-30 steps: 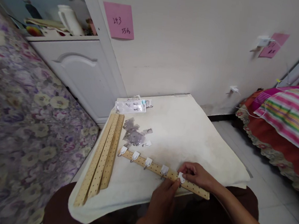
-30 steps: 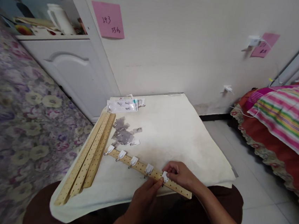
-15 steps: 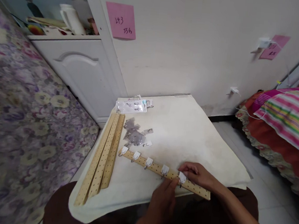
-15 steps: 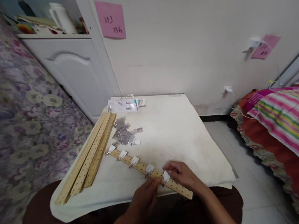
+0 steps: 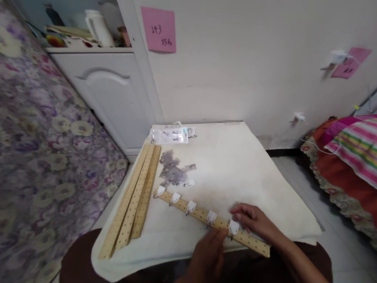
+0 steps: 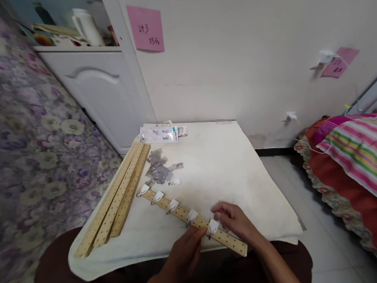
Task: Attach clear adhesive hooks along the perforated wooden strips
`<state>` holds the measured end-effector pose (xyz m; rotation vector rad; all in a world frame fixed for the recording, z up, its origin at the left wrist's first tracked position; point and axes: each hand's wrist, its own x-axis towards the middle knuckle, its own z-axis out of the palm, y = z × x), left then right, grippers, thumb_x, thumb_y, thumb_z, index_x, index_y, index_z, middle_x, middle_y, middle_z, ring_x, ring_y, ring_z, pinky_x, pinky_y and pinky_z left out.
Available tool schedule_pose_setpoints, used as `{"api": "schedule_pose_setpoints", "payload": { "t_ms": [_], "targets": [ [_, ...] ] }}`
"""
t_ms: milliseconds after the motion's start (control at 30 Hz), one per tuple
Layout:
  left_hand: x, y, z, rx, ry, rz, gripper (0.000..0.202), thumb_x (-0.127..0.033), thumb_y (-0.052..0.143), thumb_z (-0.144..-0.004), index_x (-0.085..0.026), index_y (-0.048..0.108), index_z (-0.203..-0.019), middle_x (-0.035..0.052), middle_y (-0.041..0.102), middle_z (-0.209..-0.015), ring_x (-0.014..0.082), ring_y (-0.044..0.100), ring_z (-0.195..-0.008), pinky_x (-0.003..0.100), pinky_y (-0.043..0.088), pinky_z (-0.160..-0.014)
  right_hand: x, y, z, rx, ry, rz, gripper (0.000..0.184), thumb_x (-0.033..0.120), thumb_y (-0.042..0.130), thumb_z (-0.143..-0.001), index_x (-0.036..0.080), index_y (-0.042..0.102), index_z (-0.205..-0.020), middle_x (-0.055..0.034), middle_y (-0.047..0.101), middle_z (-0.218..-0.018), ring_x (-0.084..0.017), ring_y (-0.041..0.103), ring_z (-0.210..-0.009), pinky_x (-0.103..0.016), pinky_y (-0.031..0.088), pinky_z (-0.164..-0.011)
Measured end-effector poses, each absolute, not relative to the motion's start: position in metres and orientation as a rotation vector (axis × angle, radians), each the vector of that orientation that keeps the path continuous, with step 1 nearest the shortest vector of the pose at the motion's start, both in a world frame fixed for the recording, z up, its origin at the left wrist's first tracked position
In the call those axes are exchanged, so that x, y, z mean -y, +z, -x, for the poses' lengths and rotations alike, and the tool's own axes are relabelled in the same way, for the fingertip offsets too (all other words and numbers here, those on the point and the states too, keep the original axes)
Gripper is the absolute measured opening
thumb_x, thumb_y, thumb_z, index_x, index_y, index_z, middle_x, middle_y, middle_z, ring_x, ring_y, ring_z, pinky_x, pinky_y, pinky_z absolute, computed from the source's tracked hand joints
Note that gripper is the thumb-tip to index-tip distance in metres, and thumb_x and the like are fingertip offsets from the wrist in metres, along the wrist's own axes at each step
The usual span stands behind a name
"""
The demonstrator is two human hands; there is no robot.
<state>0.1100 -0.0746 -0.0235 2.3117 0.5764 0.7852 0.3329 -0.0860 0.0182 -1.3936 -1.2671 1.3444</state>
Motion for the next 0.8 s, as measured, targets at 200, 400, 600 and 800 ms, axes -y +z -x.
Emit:
{"api": "schedule_pose_setpoints", "payload": {
  "t_ms": [200,400,600,800],
  "targets": [
    [0.076,-0.014,-0.107,-0.556,0.841,-2.248,0.040,-0.001,0.041,-0.079,-0.022,0.045,-0.113,0.0079,0.058,-0.104,0.0187,0.056,-0.095,0.033,0.049,-0.080,0.031,0.022,-0.330,1.438,1.118,1.481,0.020,0.036,0.058,-0.078,0.017,0.062,-0.082,0.0017,0.055,-0.064,-0.011,0.047,-0.055,-0.023,0.037,-0.052],
    [0.072,-0.023,-0.104,-0.539,0.781,-2.315,0.041,0.000,0.043,-0.072,-0.020,0.046,-0.108,0.0084,0.059,-0.099,0.0201,0.057,-0.089,0.032,0.050,-0.074,-0.044,0.024,-0.277,1.592,0.995,1.546,0.020,0.024,0.062,-0.075,0.019,0.064,-0.094,0.0024,0.058,-0.068,-0.012,0.052,-0.062,-0.024,0.038,-0.059],
    [0.066,-0.031,-0.102,-0.527,0.700,-2.379,0.041,-0.001,0.044,-0.067,-0.019,0.049,-0.103,0.0084,0.060,-0.092,0.0200,0.058,-0.081,0.030,0.049,-0.065,-0.085,0.016,-0.239,1.625,0.840,1.742,0.019,0.020,0.070,-0.067,0.020,0.065,-0.086,0.0017,0.060,-0.070,-0.014,0.052,-0.067,-0.025,0.034,-0.061],
    [0.065,-0.025,-0.101,-0.497,0.697,-2.356,0.041,-0.001,0.044,-0.068,-0.018,0.050,-0.105,0.0103,0.059,-0.094,0.0215,0.057,-0.083,0.032,0.050,-0.068,-0.080,0.014,-0.239,1.564,0.828,1.779,0.015,0.013,0.069,-0.064,0.019,0.059,-0.073,0.0034,0.059,-0.069,-0.012,0.050,-0.065,-0.023,0.033,-0.059]
  ]
}}
